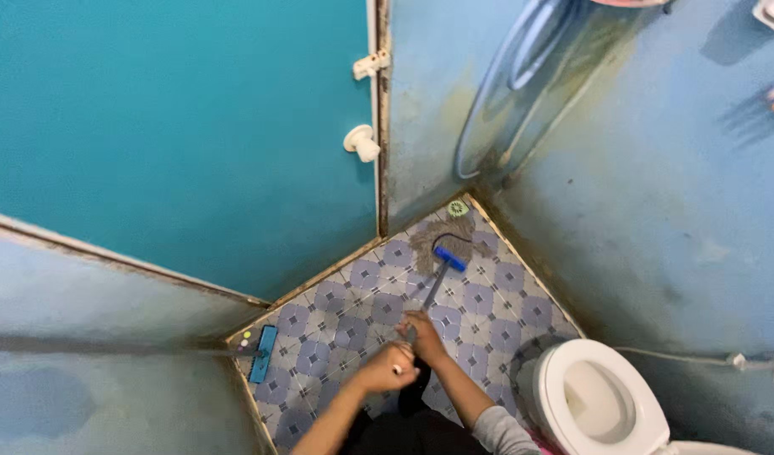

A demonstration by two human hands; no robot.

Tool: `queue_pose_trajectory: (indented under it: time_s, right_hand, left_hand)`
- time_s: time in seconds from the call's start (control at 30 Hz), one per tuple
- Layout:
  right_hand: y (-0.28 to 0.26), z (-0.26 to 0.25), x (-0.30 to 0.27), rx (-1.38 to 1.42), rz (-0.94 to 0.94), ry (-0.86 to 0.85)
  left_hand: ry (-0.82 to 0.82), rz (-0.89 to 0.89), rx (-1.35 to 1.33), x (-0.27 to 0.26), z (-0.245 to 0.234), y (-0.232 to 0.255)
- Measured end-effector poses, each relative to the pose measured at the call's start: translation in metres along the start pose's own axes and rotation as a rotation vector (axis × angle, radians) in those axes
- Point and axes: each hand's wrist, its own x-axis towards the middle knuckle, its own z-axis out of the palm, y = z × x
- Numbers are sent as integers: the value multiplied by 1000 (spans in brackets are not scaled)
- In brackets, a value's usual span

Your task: The person attaches a wet cloth to a mop head and then cleans the floor of a bathroom by hand.

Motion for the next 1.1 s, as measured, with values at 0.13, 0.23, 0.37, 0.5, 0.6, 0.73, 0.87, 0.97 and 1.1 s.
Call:
queue_pose_trajectory:
  time_s: [0.13,0.23,0.37,0.5,0.6,0.73,0.87,0.97,1.1]
  right_hand:
    - [-26,38,40,120,-218,-81]
    - [-43,62,61,338,-55,-255]
    - [-43,60,88,243,63,-542]
    - [-32,47,79,-48,-306,-380]
    - [-21,41,79,-26,-266,-278]
    - [-10,29,93,-194,-107,-402]
    - [-1,15,114,-149,-62,-350]
    - [8,4,136,-189,99,-449]
    - [-3,18,148,-206,90,-473]
  left_hand:
    - [-62,-14,46,-21,-83,27]
    - [156,-107,-235,-39,-115,37]
    - [775,-65,-317,-26,-83,34]
    - [872,68,-94,-11,-48,44]
    - [829,103,-102,2,-48,37]
    - [847,85,-110,10,-48,17]
    - [1028,130,59,28,-44,-5]
    - [781,85,-244,44,-63,-21]
    - [651,-106,-232,28,-85,-30]
